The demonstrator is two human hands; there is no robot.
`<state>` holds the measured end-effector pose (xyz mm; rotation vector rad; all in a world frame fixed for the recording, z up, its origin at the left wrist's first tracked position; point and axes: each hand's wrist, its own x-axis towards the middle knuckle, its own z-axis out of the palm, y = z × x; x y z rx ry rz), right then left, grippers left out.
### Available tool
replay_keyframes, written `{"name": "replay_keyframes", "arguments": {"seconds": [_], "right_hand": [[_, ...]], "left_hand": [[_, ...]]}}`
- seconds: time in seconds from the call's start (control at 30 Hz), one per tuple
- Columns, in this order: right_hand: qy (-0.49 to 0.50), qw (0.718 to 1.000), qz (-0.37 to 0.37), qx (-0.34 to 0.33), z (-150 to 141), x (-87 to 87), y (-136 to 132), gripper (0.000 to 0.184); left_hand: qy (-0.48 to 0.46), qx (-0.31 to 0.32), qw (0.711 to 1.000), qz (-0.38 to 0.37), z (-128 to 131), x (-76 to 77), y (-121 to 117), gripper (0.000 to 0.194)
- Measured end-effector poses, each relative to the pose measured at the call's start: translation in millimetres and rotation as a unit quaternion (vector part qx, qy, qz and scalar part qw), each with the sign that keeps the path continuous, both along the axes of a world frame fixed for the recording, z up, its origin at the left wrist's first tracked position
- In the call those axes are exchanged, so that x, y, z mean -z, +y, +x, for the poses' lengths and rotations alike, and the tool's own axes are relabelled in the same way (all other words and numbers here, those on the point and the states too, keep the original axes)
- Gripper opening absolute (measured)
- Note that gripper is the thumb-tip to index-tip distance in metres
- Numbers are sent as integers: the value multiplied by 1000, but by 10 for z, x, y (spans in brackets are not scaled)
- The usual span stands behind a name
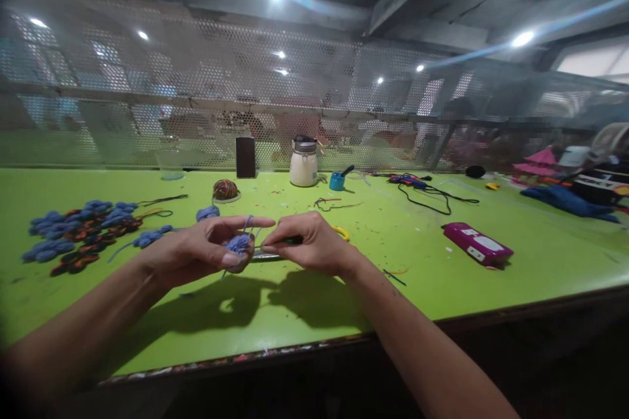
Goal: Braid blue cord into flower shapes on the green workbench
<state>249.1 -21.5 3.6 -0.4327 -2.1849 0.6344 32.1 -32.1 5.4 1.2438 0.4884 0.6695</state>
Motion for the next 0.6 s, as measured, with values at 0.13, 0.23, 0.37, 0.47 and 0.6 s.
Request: {"name": "replay_keyframes", "arguments": {"seconds": [0.13, 0.23, 0.37, 0.47, 0.6], "right_hand": [[-14, 1000, 22, -3, 27, -27, -13, 8], [-17, 999, 32, -8, 45, -58, -26, 8], [-23, 999, 37, -15, 63, -99, -42, 6], [-36, 999, 33, -15, 69, -109, -47, 5], [-33, 999, 25, -12, 59, -89, -42, 6]], "left_hand": [[7, 8, 1000, 5, 7, 7, -5, 64], [1, 13, 1000, 2, 17, -1, -16, 63], [6, 24, 1000, 6, 23, -5, -29, 63], [17, 36, 999, 12, 19, 6, -29, 64], [27, 43, 999, 15, 19, 11, -25, 66]]}}
